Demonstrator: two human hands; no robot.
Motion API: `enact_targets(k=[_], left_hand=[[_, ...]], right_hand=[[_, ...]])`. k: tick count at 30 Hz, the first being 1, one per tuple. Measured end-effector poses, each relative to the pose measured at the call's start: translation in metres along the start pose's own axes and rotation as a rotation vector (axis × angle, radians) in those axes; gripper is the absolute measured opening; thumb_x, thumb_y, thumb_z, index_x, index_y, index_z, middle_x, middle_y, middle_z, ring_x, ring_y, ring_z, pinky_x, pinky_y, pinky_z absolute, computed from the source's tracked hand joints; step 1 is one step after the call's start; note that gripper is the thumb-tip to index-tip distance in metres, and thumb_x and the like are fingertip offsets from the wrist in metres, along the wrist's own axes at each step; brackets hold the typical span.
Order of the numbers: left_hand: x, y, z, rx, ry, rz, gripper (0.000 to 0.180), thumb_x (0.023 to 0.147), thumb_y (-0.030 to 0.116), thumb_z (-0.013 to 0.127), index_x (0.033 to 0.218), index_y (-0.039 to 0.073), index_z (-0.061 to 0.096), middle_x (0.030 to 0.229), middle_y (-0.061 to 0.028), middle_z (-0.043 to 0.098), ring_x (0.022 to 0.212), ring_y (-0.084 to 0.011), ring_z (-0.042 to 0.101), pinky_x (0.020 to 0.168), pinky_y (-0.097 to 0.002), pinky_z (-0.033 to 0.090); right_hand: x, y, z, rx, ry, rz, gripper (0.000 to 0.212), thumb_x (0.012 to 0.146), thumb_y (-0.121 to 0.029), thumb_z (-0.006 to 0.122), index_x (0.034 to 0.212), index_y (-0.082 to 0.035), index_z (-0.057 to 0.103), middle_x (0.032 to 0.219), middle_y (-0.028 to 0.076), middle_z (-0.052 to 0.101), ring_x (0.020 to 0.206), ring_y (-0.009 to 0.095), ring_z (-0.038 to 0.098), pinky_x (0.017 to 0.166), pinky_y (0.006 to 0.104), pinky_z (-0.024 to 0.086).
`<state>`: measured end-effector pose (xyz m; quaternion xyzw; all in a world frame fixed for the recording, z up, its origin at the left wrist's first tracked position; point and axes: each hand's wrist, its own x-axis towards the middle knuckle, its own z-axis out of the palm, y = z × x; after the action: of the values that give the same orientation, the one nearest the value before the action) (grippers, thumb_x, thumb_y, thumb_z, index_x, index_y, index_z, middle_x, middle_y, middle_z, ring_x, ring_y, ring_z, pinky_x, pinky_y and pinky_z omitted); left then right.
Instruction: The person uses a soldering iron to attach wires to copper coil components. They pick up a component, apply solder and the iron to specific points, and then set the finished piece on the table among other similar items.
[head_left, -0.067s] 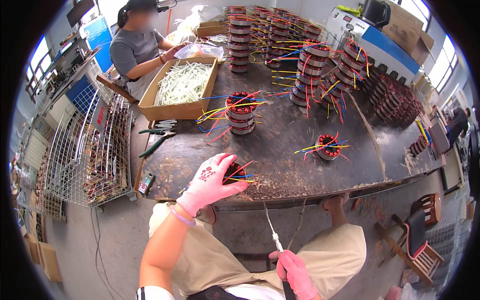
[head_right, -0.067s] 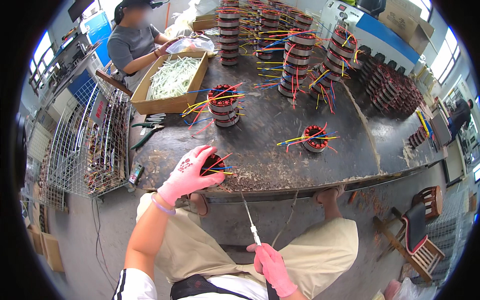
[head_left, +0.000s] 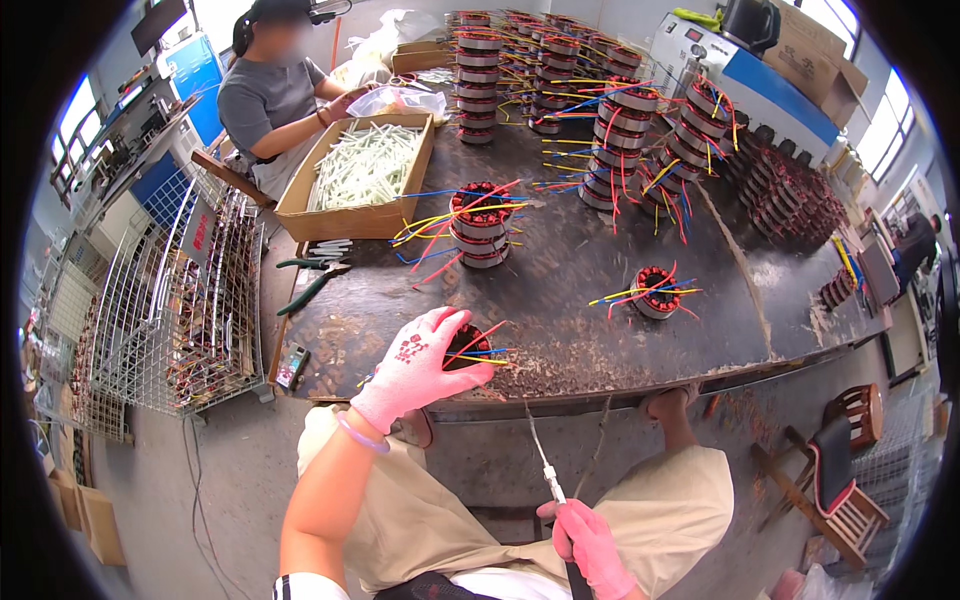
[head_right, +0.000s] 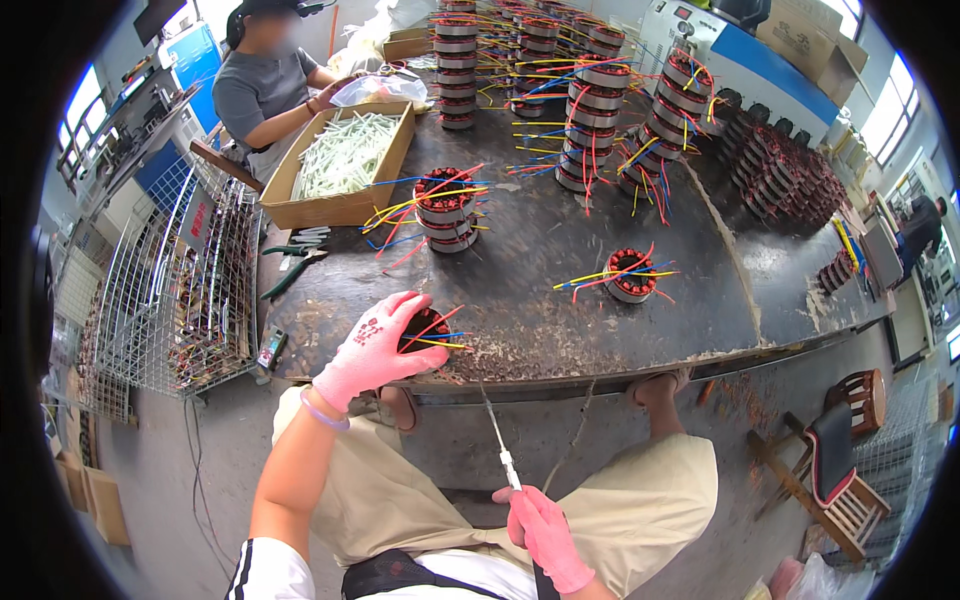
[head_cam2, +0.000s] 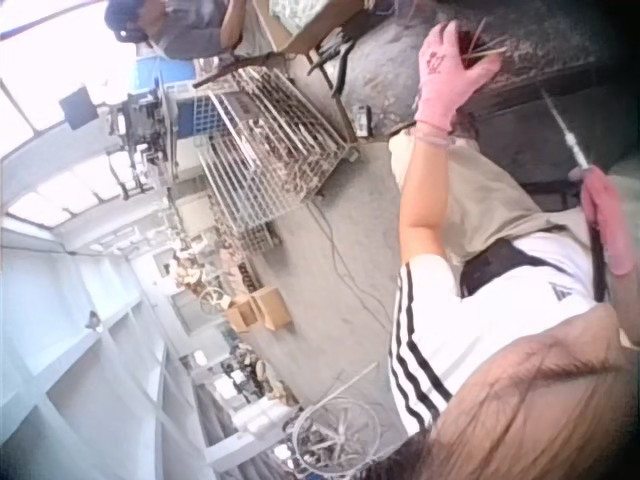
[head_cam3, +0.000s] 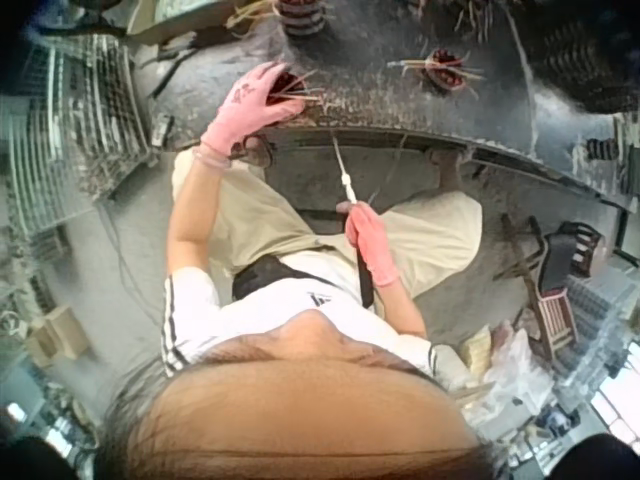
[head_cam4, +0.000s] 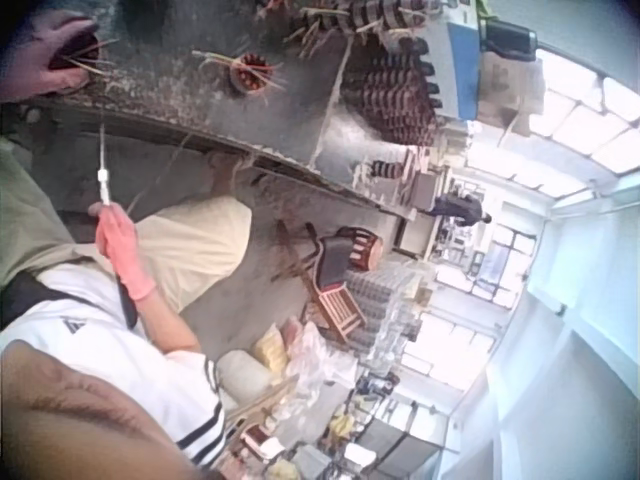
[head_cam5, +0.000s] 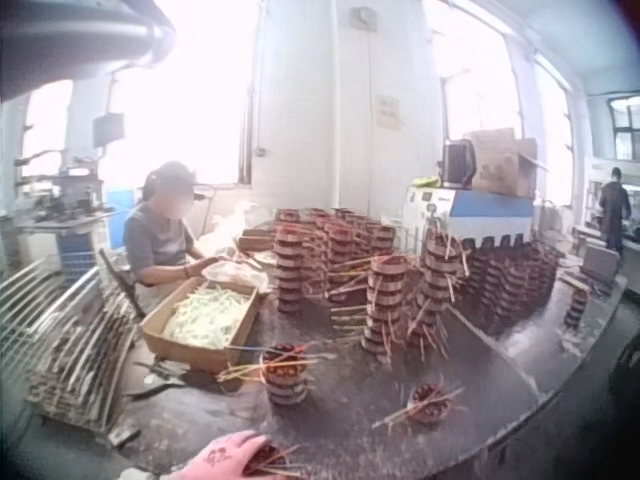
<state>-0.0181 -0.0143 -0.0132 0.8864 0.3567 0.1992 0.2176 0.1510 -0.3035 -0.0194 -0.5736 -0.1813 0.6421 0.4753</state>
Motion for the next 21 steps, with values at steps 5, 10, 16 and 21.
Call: enact_targets(k=[5,10,16,21], left_hand=[[-0.005,0.005,0.011,0.106,-0.007,-0.039,0.098,0.072,0.057,0.079,0.143,-0.001,0.045,0.142,-0.0301,0.045,0.131,-0.0444,0.046,0.11,-0.0467,0.037],[-0.004,0.006,0.015,0.171,-0.025,-0.048,0.107,0.069,0.062,0.079,0.146,-0.002,0.041,0.145,-0.0327,0.041,0.134,-0.0469,0.042,0.112,-0.0491,0.034],[-0.003,-0.001,-0.002,0.035,-0.102,-0.022,0.107,0.066,0.053,0.083,0.146,-0.002,0.04,0.145,-0.0319,0.041,0.132,-0.0453,0.044,0.112,-0.0463,0.036],[-0.005,-0.012,-0.015,0.12,-0.096,0.059,0.101,0.055,0.03,0.09,0.141,0.005,0.046,0.128,-0.0162,0.056,0.115,-0.0381,0.057,0.098,-0.0438,0.049]], right_hand=[[0.006,-0.002,0.005,0.01,0.026,-0.014,0.034,0.106,-0.024,0.046,0.115,0.005,0.06,0.058,-0.004,0.045,0.05,0.005,0.034,0.049,0.0217,0.027],[0.008,-0.004,0.004,0.016,0.021,-0.006,0.033,0.106,-0.024,0.046,0.115,0.005,0.06,0.059,-0.004,0.046,0.051,0.005,0.035,0.049,0.0221,0.027],[0.01,0.0,0.004,0.004,-0.028,0.021,0.031,0.106,-0.023,0.046,0.117,0.003,0.06,0.06,-0.004,0.046,0.052,0.004,0.036,0.049,0.0221,0.027],[0.015,0.003,0.004,0.017,-0.071,0.05,0.03,0.106,-0.023,0.046,0.118,0.0,0.061,0.061,-0.005,0.046,0.053,0.003,0.036,0.05,0.021,0.028]])
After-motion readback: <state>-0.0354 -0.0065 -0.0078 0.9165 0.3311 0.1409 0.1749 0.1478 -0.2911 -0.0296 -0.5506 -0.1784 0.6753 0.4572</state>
